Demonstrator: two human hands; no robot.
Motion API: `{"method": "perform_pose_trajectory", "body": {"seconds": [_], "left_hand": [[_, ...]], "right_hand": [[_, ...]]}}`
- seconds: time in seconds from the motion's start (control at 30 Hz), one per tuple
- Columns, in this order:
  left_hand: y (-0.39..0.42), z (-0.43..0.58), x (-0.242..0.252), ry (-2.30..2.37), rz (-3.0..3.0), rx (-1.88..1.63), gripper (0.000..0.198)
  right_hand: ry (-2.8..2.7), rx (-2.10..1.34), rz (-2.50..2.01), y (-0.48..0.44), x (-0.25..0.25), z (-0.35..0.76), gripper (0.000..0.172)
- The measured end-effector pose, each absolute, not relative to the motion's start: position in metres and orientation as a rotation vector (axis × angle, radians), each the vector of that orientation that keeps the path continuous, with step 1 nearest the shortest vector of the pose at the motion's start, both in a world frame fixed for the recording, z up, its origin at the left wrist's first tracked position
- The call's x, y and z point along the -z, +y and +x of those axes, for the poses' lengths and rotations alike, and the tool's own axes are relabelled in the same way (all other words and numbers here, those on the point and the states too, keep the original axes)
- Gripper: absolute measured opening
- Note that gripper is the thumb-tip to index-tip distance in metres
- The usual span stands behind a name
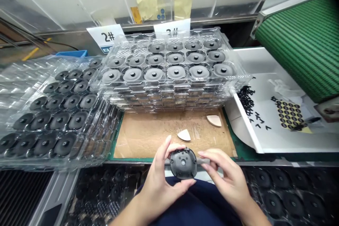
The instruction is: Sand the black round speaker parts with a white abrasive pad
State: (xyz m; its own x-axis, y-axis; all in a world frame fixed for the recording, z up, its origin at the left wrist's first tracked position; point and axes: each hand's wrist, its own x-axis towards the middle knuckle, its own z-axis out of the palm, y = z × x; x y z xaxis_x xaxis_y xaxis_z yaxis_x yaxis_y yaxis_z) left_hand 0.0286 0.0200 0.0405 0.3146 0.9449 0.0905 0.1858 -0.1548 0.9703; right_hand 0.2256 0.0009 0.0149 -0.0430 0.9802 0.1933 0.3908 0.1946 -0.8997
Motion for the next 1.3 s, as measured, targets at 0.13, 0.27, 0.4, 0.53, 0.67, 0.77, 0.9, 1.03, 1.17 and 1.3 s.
{"method": "perform_pose_trajectory", "body": {"seconds": [0.13, 0.27, 0.4, 0.53, 0.67, 0.77, 0.9, 1.03, 1.17, 1.3], "left_hand": [[0.015, 0.022, -0.04, 1.052, 1.463, -0.983, 0.093], [0.011, 0.016, -0.046, 1.09, 1.422, -0.952, 0.091], [0.009, 0.009, -0.053, 1.062, 1.453, -0.846, 0.088], [0.01, 0.004, -0.062, 0.926, 1.284, -0.722, 0.087], [0.008, 0.002, -0.066, 0.828, 1.158, -0.624, 0.092], [0.003, 0.002, -0.062, 0.872, 1.176, -0.62, 0.095], [-0.005, 0.002, -0.053, 0.928, 1.223, -0.681, 0.091], [-0.011, 0.005, -0.052, 0.979, 1.285, -0.708, 0.09], [-0.02, 0.014, -0.052, 1.061, 1.237, -0.745, 0.086], [-0.034, 0.032, -0.046, 1.063, 1.205, -0.637, 0.074]], "right_hand": [[-1.652, -0.941, -1.241, 0.004, -0.031, 0.221, 0.022], [-1.455, -1.256, -1.283, 0.01, -0.052, 0.207, 0.016], [-1.286, -1.723, -1.125, 0.019, -0.068, 0.196, 0.014], [-1.098, -2.023, -0.964, 0.025, -0.073, 0.192, 0.012], [-1.05, -2.176, -0.85, 0.023, -0.072, 0.189, 0.013], [-1.0, -2.133, -0.892, 0.014, -0.069, 0.188, 0.013], [-0.933, -1.926, -1.064, -0.009, -0.063, 0.188, 0.018], [-1.083, -1.498, -1.293, -0.034, -0.057, 0.197, 0.015], [-1.355, -1.107, -1.365, -0.058, -0.056, 0.206, 0.024], [-1.62, -0.823, -1.374, -0.077, -0.05, 0.207, 0.023]]}}
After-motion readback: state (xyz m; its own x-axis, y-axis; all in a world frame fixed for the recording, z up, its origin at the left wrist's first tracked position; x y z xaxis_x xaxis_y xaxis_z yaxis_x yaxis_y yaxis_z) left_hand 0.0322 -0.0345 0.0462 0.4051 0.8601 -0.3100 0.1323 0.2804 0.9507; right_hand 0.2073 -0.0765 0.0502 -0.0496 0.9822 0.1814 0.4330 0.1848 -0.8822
